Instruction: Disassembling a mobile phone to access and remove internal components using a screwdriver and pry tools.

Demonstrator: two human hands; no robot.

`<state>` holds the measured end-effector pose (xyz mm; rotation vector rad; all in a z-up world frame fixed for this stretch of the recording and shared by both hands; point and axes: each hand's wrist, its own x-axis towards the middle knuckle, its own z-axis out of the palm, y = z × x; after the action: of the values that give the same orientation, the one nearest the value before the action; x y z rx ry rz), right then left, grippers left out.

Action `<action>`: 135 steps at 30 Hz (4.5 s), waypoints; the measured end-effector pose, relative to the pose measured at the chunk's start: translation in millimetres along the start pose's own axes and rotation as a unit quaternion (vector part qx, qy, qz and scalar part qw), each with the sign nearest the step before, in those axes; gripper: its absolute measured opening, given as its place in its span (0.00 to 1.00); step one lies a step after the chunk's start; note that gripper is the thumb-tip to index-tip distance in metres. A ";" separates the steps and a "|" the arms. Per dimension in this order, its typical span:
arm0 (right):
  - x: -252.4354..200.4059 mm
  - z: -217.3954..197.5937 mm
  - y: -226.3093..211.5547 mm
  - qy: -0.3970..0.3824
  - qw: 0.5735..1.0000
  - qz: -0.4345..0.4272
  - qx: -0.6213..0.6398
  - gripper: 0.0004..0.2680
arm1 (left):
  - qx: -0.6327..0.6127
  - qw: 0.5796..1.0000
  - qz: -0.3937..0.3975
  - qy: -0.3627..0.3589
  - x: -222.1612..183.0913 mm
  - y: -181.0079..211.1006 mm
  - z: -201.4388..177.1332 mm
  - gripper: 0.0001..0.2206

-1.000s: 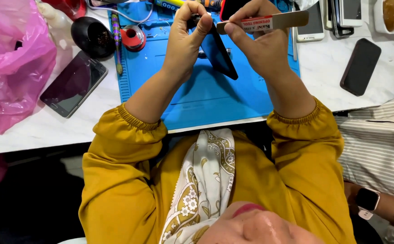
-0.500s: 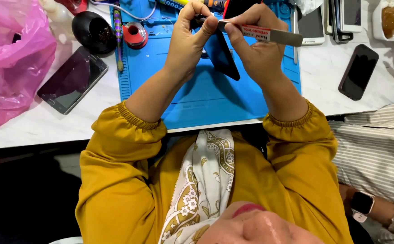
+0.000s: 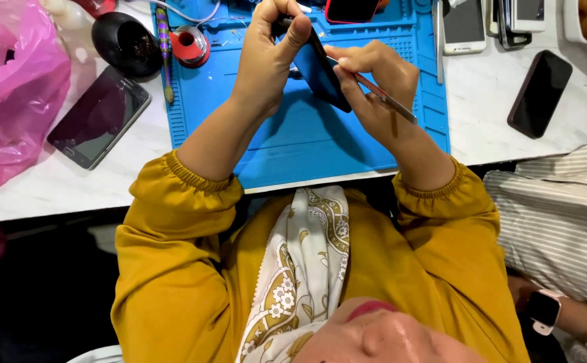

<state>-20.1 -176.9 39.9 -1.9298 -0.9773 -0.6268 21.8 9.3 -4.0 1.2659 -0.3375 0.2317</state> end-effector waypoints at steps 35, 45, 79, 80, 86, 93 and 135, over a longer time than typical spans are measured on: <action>-54.7 12.9 -4.3 0.019 0.932 -0.121 -0.341 0.04 | 0.135 0.990 0.040 0.011 -5.4 6.7 4.6 0.14; -54.1 -1.2 9.7 0.019 0.984 0.171 0.041 0.03 | -0.001 1.000 -0.001 -0.020 3.4 -6.5 -10.6 0.14; -59.4 16.0 -14.0 0.188 0.976 -0.057 -0.095 0.03 | -0.403 0.903 -0.058 -0.137 8.6 -6.3 -19.6 0.14; -56.2 13.9 -15.9 0.188 0.976 -0.059 -0.096 0.03 | -0.404 0.903 -0.057 -0.139 7.9 -3.2 -18.2 0.14; -44.1 4.1 -26.8 0.184 0.983 -0.001 -0.003 0.01 | -0.409 0.903 -0.044 -0.127 2.9 -3.2 -17.3 0.13; -46.9 3.6 -12.6 0.155 0.977 -0.101 -0.105 0.05 | -0.421 0.889 -0.173 -0.045 -17.3 -8.2 4.6 0.45; -54.2 0.0 -11.5 0.172 0.963 -0.166 -0.127 0.10 | -0.452 0.863 -0.172 -0.146 -22.4 -4.8 11.3 0.31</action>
<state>-60.3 -194.3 6.0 -1.7968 -1.0387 -1.2897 1.4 -2.5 -13.7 0.3953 -0.4027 -0.4069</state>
